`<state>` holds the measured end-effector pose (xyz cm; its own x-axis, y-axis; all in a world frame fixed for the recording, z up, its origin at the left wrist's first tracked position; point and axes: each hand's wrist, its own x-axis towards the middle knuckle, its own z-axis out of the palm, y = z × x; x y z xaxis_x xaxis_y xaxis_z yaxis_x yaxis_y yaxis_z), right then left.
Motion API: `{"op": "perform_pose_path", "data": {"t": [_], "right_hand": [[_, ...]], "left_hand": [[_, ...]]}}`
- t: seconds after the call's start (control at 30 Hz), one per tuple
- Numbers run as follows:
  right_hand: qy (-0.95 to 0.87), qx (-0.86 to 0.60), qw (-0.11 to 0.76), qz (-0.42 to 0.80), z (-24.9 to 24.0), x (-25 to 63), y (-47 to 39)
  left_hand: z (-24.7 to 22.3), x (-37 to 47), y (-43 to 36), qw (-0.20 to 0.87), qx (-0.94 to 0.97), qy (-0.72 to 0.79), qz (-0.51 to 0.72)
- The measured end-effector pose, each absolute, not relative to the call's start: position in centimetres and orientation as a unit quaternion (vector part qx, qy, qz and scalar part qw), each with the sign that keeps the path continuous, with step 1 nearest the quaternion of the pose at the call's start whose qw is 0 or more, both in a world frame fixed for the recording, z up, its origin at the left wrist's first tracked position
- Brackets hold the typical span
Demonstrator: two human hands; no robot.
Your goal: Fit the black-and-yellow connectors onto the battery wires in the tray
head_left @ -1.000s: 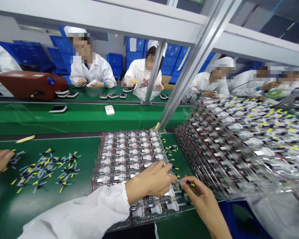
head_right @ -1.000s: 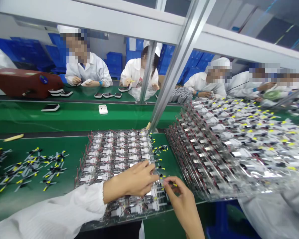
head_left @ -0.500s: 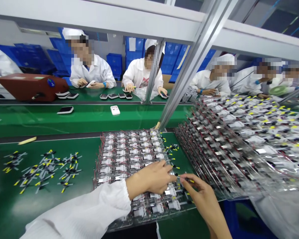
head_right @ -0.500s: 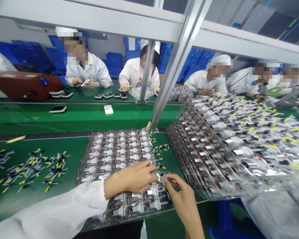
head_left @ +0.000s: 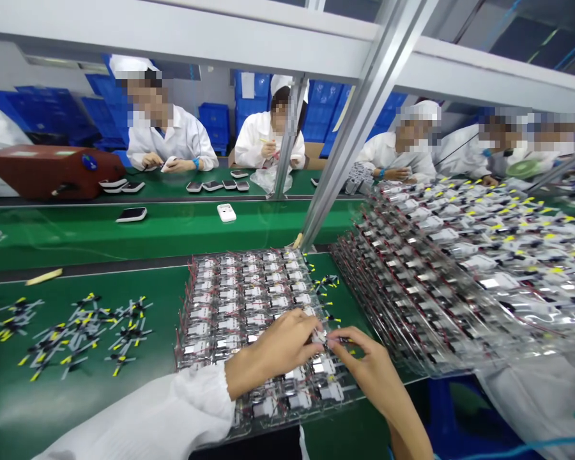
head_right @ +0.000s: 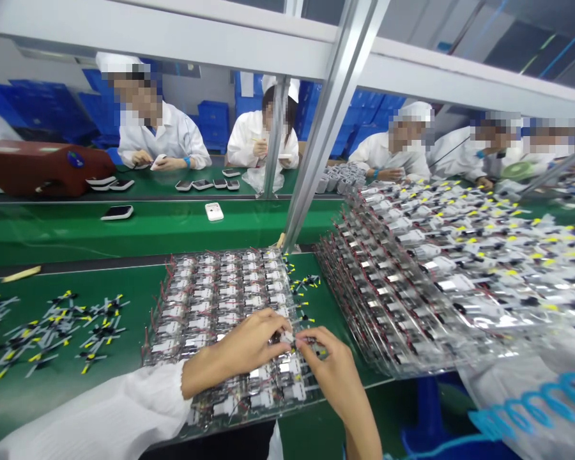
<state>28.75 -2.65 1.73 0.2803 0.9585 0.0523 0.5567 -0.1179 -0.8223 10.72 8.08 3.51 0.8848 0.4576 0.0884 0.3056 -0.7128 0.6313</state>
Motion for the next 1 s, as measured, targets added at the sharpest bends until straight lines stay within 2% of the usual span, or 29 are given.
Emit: {"op": "perform_pose_path", "data": {"t": [0.1,0.4,0.63,1.0], "right_hand": [[-0.554,-0.687,0.389,0.265,2.1,28.8,-2.7],[-0.539,-0.695,0.378,0.29,1.9,29.0,-3.2],[-0.532,-0.702,0.39,0.269,2.3,28.7,-3.1],[-0.56,-0.692,0.358,0.283,2.5,29.4,-3.1]], "left_hand": [[3.2,10.4,7.5,0.358,0.896,0.218,0.149],[3.6,10.7,7.5,0.385,0.881,0.228,0.156],[3.4,11.2,6.5,0.305,0.904,0.264,0.139],[2.5,11.5,6.5,0.319,0.893,0.275,0.16]]}}
